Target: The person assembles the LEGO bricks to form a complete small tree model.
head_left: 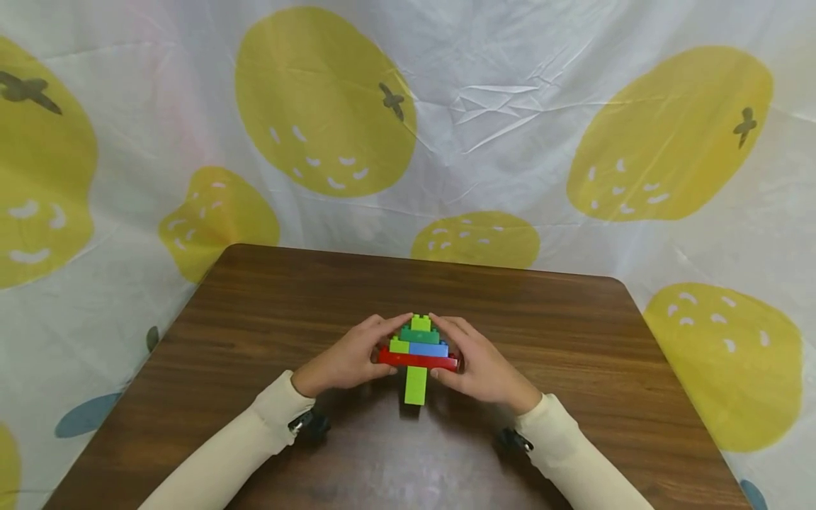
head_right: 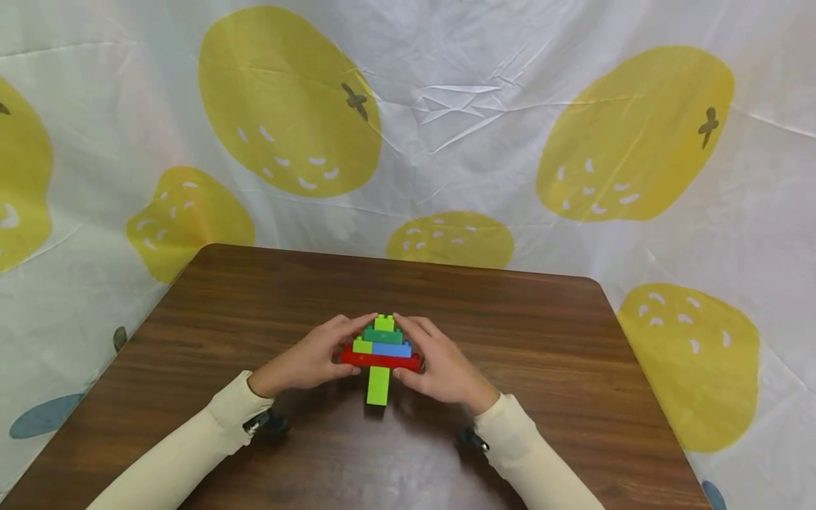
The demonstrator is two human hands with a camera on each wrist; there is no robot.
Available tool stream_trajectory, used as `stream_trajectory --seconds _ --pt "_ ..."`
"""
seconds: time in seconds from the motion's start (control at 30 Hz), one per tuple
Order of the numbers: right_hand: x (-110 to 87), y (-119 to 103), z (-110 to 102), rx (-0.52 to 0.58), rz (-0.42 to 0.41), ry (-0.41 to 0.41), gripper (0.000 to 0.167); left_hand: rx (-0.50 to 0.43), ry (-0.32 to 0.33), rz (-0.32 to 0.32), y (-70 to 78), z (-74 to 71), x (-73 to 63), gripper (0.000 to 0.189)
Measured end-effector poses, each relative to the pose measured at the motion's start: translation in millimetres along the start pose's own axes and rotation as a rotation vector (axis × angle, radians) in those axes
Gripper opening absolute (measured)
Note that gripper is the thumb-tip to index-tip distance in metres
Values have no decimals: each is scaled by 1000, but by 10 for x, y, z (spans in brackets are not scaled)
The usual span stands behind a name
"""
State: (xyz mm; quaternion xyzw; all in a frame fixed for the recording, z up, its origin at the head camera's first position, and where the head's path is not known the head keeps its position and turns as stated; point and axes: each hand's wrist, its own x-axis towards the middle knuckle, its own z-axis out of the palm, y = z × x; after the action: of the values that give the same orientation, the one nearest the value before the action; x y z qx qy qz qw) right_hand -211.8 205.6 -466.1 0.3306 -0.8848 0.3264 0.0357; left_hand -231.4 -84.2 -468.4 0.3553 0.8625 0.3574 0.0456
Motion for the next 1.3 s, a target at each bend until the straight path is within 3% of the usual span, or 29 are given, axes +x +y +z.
stream_trajectory --seconds 0.3,0.53,1.0,1.3 --pt "152 131 20 71 29 -47 86 -8 -14 -36 -87 -59 113 92" --pt "255 245 58 96 74 -32 80 -29 -27 -70 -237 -51 230 88" --pt "486 432 125 114 152 -68 72 -134 -17 -240 -490 -37 397 82" --pt "583 604 155 125 194 -125 71 -136 -33 -282 -596 -19 476 76"
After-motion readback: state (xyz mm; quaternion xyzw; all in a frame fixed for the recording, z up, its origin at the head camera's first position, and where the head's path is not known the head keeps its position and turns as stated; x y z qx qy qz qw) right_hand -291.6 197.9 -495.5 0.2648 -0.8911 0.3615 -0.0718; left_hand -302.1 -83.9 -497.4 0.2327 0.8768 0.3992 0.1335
